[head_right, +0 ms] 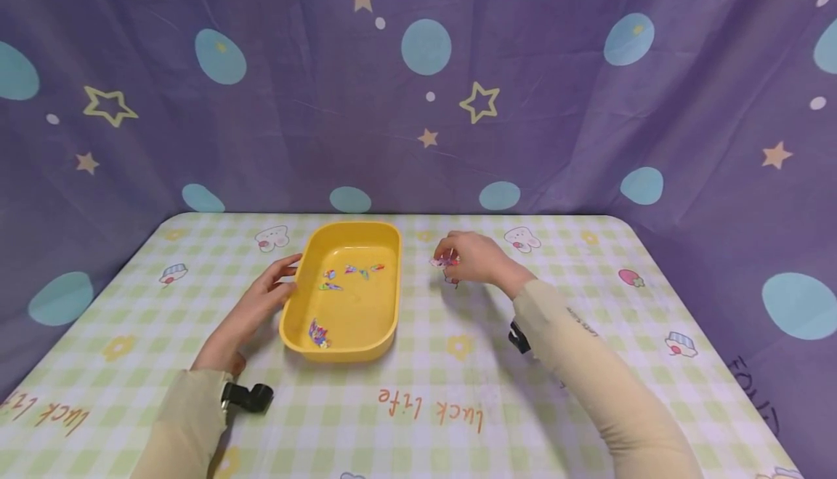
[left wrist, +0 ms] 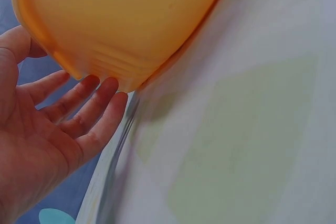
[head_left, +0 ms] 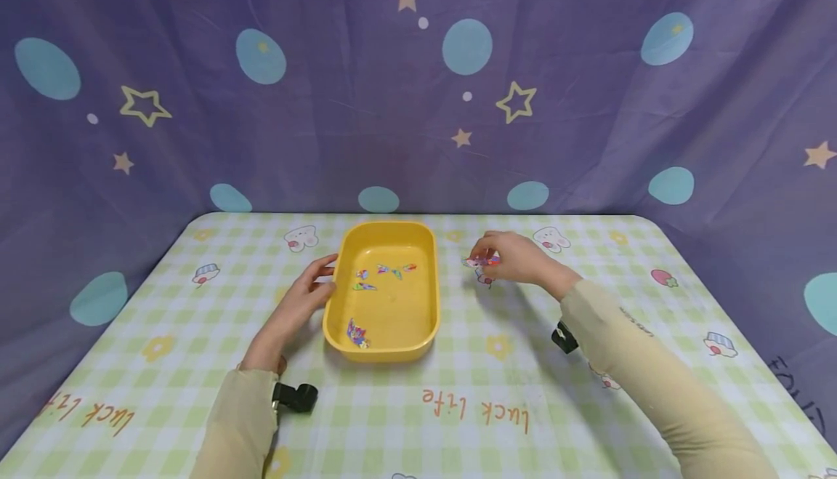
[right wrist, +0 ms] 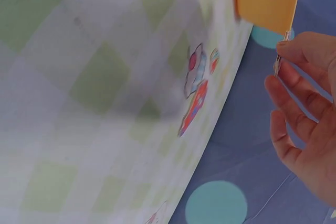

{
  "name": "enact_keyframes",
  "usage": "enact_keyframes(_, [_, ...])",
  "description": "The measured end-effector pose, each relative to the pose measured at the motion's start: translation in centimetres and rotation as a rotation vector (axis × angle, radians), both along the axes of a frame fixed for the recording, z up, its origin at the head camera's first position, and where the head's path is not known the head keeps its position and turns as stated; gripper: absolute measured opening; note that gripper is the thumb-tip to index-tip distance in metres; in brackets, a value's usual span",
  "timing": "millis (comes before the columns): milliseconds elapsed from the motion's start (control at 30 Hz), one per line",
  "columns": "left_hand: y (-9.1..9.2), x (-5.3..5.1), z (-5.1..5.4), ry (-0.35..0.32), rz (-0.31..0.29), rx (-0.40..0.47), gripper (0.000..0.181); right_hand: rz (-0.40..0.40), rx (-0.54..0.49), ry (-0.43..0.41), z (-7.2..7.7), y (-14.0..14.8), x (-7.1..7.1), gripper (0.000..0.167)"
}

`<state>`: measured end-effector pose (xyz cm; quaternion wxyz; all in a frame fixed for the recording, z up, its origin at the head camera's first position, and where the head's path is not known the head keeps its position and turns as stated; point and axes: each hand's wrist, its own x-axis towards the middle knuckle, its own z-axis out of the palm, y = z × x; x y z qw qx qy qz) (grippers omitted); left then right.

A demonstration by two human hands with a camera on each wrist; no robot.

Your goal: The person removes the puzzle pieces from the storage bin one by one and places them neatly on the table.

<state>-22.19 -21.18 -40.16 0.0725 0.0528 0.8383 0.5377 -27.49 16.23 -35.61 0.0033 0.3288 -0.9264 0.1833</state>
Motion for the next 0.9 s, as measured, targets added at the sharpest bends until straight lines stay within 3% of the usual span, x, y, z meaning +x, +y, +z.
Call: enact_keyframes(900, [0.0,0.0,0.0,0.021,-0.010,0.012,0.056,-0.122,-0.015,-0.016,-2.8,4.8,-1.6,0.023])
